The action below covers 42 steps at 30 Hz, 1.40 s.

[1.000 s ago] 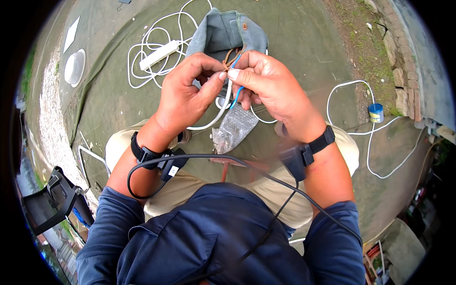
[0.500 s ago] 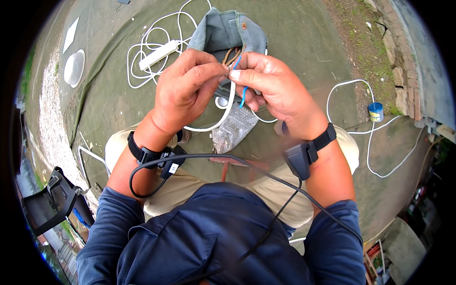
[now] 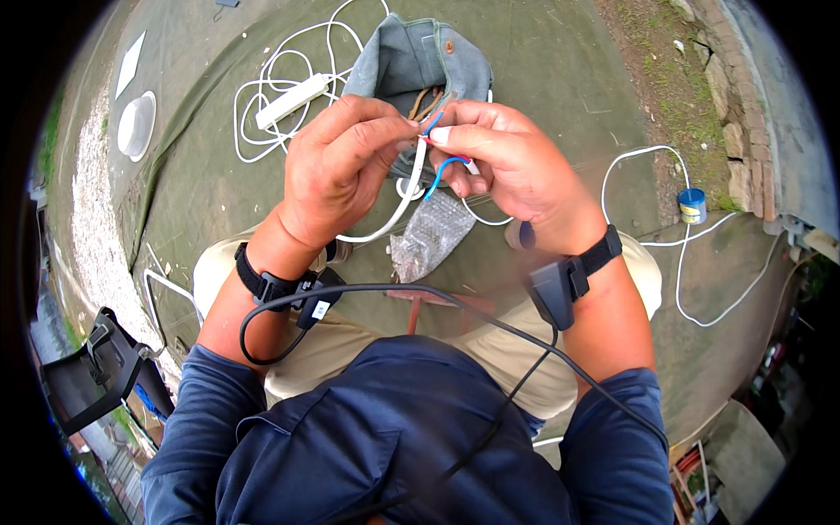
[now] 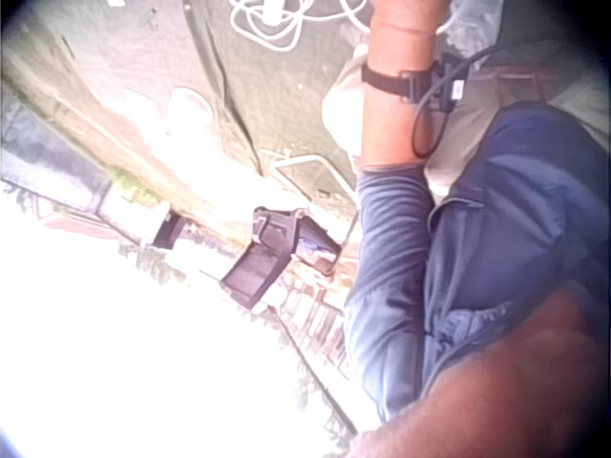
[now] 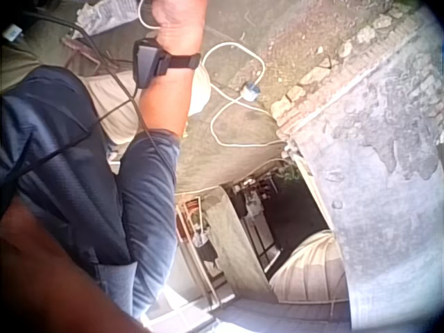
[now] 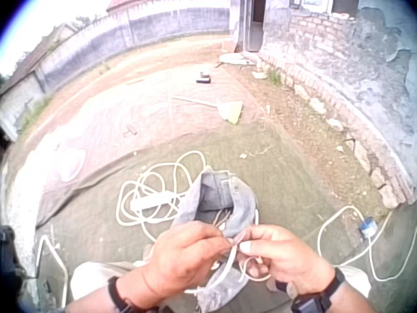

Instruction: The person walks outside carrying a power strip and a small white device, then sits on a stool. They use pliers to strip the insulation from two wires and twist the exposed ends together.

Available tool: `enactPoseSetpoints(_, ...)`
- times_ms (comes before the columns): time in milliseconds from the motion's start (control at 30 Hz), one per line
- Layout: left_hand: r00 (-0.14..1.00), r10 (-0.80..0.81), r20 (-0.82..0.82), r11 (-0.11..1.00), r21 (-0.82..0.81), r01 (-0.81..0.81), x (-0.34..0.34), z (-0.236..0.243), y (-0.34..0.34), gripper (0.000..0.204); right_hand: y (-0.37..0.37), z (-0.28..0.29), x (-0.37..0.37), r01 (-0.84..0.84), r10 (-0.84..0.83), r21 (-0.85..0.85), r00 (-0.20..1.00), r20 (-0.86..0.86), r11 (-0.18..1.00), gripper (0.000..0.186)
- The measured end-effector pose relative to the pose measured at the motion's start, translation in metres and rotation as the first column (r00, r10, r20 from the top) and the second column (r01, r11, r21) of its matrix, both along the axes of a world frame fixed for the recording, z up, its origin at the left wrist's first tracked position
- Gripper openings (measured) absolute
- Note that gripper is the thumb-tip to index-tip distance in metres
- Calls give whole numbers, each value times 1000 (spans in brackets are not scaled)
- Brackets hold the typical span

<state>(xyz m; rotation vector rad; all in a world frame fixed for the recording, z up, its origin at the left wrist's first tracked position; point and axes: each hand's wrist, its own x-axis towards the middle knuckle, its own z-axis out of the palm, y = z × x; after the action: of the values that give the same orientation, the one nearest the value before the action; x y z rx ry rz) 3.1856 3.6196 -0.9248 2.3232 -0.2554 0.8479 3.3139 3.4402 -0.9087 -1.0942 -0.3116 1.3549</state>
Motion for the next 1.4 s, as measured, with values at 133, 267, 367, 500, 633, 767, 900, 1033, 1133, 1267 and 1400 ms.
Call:
enactPoseSetpoints(133,1000,4,-6,1000,-15,-4,0,1,-1,30,-1,-2,1,11,-11,5,1000,-1,1000,15)
enactPoseSetpoints(267,1000,5,-8,1000,-21,-6,-1,1,-2,30,1,-3,-4,35,-35,-7,998,46,999,13)
enactPoseSetpoints(367,1000,20,-20,999,-25,-21,-2,1,-2,29,1,-2,-5,42,-42,-11,998,43,999,11)
enactPoseSetpoints(500,1000,15,-1,999,-31,-15,0,1,-4,29,1,-2,-4,50,-49,-16,997,64,999,10)
enactPoseSetpoints(633,1000,24,-1,999,-24,-24,0,0,-4,28,2,-1,-6,72,-67,-32,991,116,997,9)
enactPoseSetpoints(767,999,40,-29,999,-23,-40,0,1,-6,19,3,-2,-7,93,-92,4,982,163,996,10)
enactPoseSetpoints(900,988,32,-153,995,-86,-46,-1,-2,-8,12,3,-9,-9,114,-120,38,924,363,993,13)
enactPoseSetpoints(1033,940,-13,-341,942,-319,-103,-3,0,-14,10,2,-9,-11,117,-69,-8,635,769,993,11)
enactPoseSetpoints(1133,748,-252,-613,603,-705,-374,-6,3,-17,11,4,-12,-13,30,-165,163,200,966,986,10)
enactPoseSetpoints(1267,664,-643,-381,-90,-824,-559,-10,3,-10,12,7,-14,-16,-4,-178,178,32,984,984,12)
enactPoseSetpoints(1400,686,-436,-583,406,-807,-428,-9,18,-10,6,6,-14,-14,82,-162,145,272,949,986,8)
